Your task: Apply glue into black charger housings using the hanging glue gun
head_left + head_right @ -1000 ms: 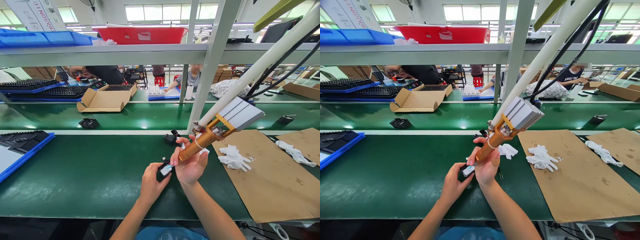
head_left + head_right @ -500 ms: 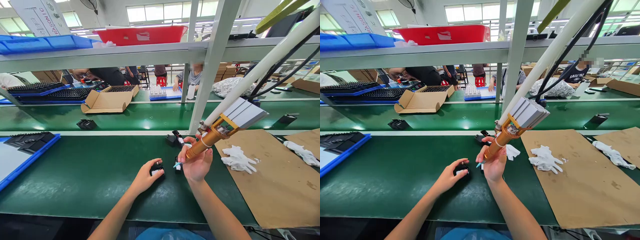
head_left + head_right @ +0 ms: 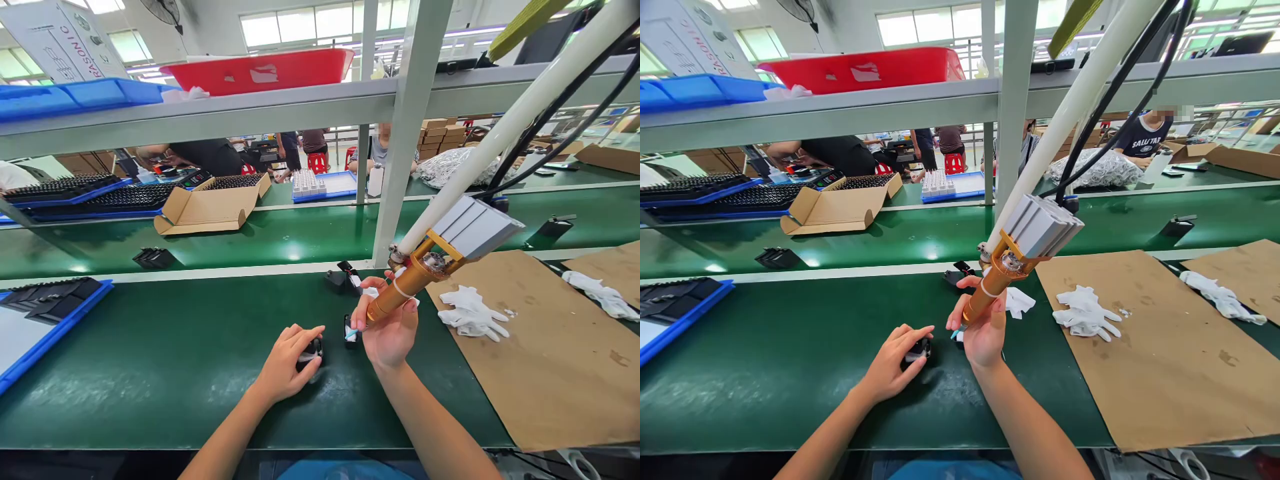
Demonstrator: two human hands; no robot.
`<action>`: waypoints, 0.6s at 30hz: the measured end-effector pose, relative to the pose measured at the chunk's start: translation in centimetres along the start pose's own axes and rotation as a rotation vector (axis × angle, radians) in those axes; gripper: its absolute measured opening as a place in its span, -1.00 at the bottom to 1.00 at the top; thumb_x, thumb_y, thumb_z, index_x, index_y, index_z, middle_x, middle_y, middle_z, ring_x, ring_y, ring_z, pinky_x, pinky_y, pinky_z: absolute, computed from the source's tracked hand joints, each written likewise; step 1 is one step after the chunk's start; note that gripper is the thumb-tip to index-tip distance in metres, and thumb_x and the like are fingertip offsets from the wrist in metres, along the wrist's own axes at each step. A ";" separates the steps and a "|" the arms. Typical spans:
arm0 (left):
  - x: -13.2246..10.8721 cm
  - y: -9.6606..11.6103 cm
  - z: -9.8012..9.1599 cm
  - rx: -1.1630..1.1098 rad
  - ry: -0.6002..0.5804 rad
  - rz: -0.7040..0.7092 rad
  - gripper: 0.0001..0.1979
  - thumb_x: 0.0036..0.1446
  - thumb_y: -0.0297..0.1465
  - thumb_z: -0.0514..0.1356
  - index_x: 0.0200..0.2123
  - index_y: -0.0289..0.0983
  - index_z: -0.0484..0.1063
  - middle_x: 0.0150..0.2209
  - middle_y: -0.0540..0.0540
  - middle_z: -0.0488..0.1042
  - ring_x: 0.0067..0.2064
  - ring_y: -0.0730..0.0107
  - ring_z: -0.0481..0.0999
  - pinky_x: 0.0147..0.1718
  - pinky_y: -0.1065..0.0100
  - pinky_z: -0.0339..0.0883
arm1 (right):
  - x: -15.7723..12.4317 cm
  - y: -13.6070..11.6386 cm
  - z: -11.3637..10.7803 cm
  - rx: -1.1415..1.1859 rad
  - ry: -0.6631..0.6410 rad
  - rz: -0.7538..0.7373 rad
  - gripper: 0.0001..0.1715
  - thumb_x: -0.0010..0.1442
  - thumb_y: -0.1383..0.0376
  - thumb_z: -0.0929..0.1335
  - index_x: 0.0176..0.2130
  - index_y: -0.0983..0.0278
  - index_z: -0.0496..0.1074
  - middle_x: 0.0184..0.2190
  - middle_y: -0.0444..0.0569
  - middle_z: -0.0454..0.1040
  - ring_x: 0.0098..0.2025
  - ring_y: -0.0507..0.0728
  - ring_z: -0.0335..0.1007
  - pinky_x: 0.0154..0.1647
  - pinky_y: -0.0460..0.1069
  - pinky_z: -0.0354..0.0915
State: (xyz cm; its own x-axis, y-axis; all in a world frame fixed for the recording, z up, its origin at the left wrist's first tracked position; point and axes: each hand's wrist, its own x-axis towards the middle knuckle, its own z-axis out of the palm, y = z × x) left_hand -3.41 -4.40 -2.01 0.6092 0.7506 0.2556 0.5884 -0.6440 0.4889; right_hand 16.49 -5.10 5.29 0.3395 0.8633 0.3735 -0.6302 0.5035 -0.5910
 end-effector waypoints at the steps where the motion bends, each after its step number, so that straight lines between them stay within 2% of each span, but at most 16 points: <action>1: -0.2 0.2 -0.3 0.024 -0.016 0.018 -0.53 0.21 -0.39 0.06 0.20 -0.18 0.20 -0.05 -0.12 0.51 -0.12 0.21 0.42 -0.10 0.19 0.30 | 0.0 0.0 0.0 0.003 -0.003 -0.001 -0.64 0.24 -0.04 0.15 -0.15 0.12 0.26 -0.23 -0.11 0.41 -0.68 -0.06 0.26 -0.71 -0.07 0.24; 3: -0.4 0.4 -0.5 0.078 -0.030 0.030 -0.52 0.27 -0.40 0.01 0.26 -0.16 0.13 -0.04 -0.11 0.51 -0.09 0.20 0.42 -0.08 0.18 0.29 | 0.0 0.1 0.0 0.009 -0.009 -0.002 -0.64 0.24 -0.04 0.15 -0.14 0.12 0.26 -0.23 -0.11 0.41 -0.68 -0.06 0.26 -0.71 -0.08 0.24; 8: -0.3 0.4 0.1 0.105 0.000 0.098 -0.57 0.32 -0.39 -0.01 0.24 -0.17 0.16 -0.10 -0.11 0.53 -0.13 0.27 0.47 -0.13 0.24 0.37 | 0.0 0.2 -0.1 0.016 -0.019 -0.011 -0.65 0.25 -0.03 0.16 -0.13 0.12 0.25 -0.23 -0.12 0.42 -0.67 -0.06 0.27 -0.70 -0.08 0.25; 14: 0.0 0.4 1.5 0.140 0.101 0.089 -0.77 0.30 -0.38 0.05 -0.02 -0.18 0.39 -0.15 -0.07 0.54 -0.19 0.35 0.50 -0.20 0.32 0.41 | 0.1 0.2 -0.4 0.024 -0.028 -0.031 -0.65 0.26 -0.02 0.16 -0.14 0.13 0.28 -0.23 -0.11 0.43 -0.67 -0.06 0.28 -0.69 -0.08 0.26; 16: 0.0 0.5 2.0 0.240 0.080 0.079 -0.79 0.29 -0.32 0.06 -0.07 -0.21 0.40 -0.16 -0.10 0.53 -0.23 0.30 0.51 -0.26 0.30 0.42 | 0.2 0.2 -0.4 0.021 -0.025 -0.031 -0.65 0.25 -0.02 0.16 -0.14 0.13 0.29 -0.23 -0.11 0.43 -0.66 -0.06 0.28 -0.69 -0.08 0.26; 18: -0.2 0.7 2.3 0.328 0.030 0.069 -0.74 0.26 -0.27 0.10 -0.03 -0.23 0.37 -0.16 -0.12 0.51 -0.24 0.26 0.52 -0.32 0.29 0.41 | 0.1 0.1 -0.4 0.020 -0.022 -0.027 -0.65 0.25 -0.02 0.17 -0.15 0.13 0.29 -0.23 -0.11 0.43 -0.66 -0.06 0.28 -0.69 -0.09 0.26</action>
State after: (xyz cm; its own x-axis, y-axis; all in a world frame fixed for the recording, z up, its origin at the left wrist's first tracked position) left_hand -1.87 -5.30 -3.64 0.6409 0.7043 0.3054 0.6889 -0.7032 0.1760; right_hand 16.72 -4.91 5.01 0.3413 0.8483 0.4049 -0.6352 0.5257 -0.5659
